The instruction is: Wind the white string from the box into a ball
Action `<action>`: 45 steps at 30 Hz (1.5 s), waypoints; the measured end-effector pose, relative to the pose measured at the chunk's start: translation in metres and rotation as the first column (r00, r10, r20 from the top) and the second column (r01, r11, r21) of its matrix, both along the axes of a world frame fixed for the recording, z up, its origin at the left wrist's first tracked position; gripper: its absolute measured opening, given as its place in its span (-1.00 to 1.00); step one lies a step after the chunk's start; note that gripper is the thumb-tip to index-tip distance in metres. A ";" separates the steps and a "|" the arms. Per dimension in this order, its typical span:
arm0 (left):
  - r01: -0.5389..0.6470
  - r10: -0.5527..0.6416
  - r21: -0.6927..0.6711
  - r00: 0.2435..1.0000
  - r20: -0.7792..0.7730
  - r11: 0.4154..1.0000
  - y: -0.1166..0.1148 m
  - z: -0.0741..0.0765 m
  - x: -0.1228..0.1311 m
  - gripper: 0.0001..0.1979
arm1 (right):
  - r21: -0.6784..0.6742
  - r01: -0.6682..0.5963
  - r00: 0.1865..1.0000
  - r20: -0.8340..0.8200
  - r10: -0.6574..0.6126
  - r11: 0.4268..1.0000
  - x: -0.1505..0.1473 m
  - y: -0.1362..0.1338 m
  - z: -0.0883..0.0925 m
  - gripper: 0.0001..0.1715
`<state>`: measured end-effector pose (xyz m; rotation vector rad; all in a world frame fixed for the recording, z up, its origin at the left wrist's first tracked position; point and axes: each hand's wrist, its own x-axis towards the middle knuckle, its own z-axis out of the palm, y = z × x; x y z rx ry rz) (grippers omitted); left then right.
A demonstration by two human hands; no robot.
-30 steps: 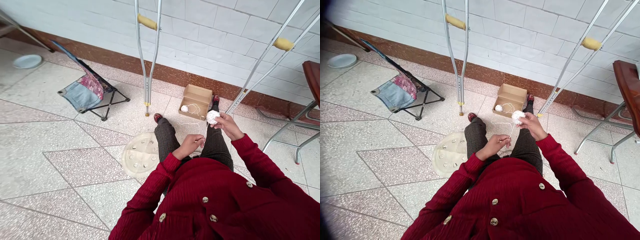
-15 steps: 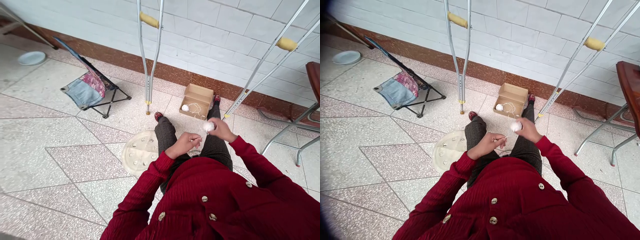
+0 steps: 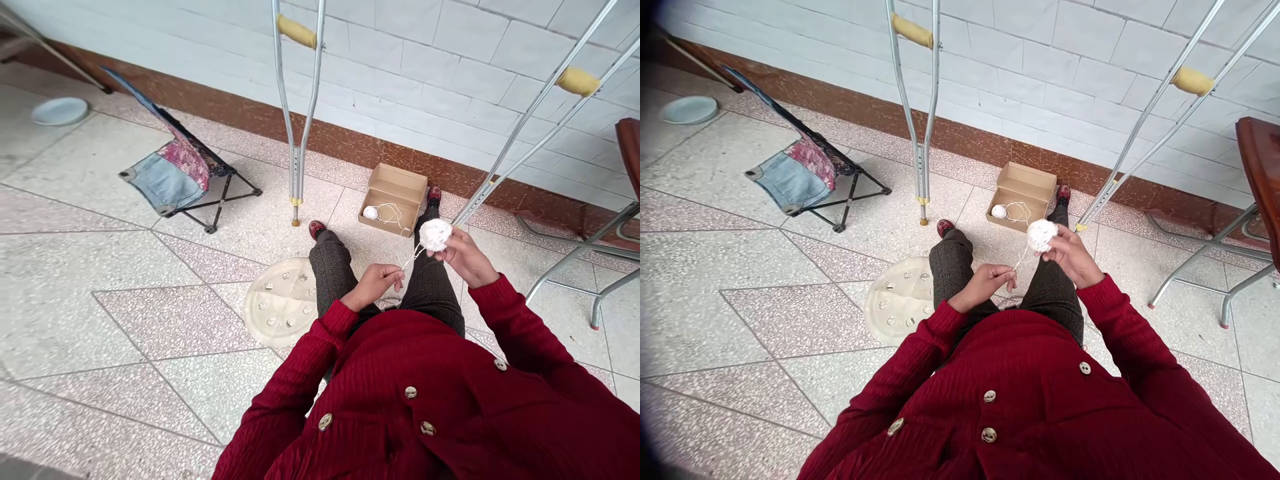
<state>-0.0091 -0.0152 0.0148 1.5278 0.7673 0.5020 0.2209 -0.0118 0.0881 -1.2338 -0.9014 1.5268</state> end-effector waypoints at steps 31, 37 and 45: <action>-0.091 0.105 0.149 0.990 -0.089 0.985 0.020 -0.012 -0.032 -0.62 | 0.019 -0.320 0.939 -0.125 0.320 0.947 -0.015 -0.018 0.024 -0.31; -0.136 0.173 0.222 0.973 -0.155 0.966 0.032 -0.024 -0.046 -0.64 | 0.105 -0.180 0.984 0.005 0.180 0.978 0.005 -0.016 0.056 -0.31; -0.263 0.317 0.291 0.935 -0.156 0.920 0.056 -0.034 -0.044 -0.70 | 0.225 -0.063 0.998 0.039 0.056 0.972 0.011 -0.020 0.081 -0.31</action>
